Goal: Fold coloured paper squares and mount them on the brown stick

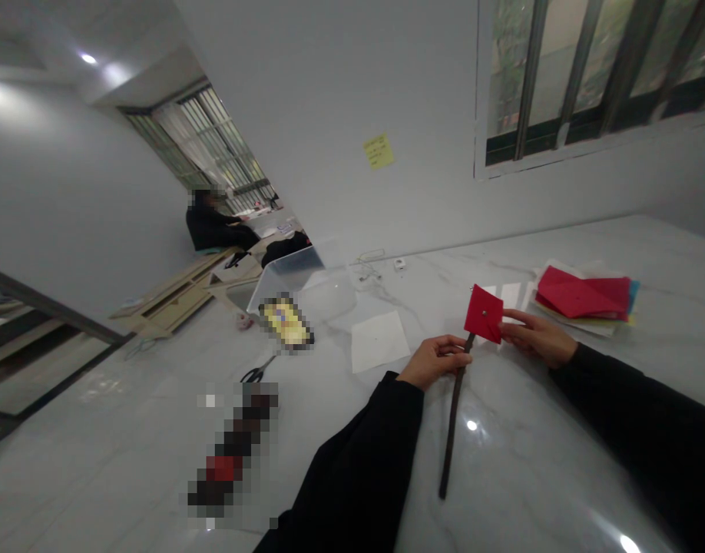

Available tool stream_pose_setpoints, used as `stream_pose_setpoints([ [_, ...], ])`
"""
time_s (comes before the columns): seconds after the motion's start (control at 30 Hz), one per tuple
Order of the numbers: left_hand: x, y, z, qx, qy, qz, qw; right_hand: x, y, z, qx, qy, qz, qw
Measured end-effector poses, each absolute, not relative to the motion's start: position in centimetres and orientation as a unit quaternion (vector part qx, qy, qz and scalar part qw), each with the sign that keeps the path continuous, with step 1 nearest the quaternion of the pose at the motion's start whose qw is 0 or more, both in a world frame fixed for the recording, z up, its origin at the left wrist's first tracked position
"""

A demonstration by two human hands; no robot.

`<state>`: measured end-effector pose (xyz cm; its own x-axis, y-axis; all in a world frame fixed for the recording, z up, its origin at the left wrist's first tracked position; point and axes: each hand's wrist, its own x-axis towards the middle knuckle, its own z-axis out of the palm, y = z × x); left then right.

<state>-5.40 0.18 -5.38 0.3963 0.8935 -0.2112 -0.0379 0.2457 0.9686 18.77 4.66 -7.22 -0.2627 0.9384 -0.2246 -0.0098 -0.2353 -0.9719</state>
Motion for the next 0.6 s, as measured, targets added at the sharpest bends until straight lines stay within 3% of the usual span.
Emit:
stream_pose_setpoints([
  [0.33, -5.1, 0.3, -5.6, 0.459, 0.453, 0.413, 0.643, 18.2, 4.3, -6.6, -0.518, -0.397, 0.643, 0.401],
  [0.53, -5.0, 0.3, -5.6, 0.458, 0.456, 0.423, 0.635, 17.2, 2.0, -5.6, -0.318, -0.517, 0.756, 0.244],
  [0.6, -5.0, 0.3, -5.6, 0.458, 0.452, 0.423, 0.638, 16.8, 1.5, -5.3, -0.31, -0.537, 0.746, 0.242],
])
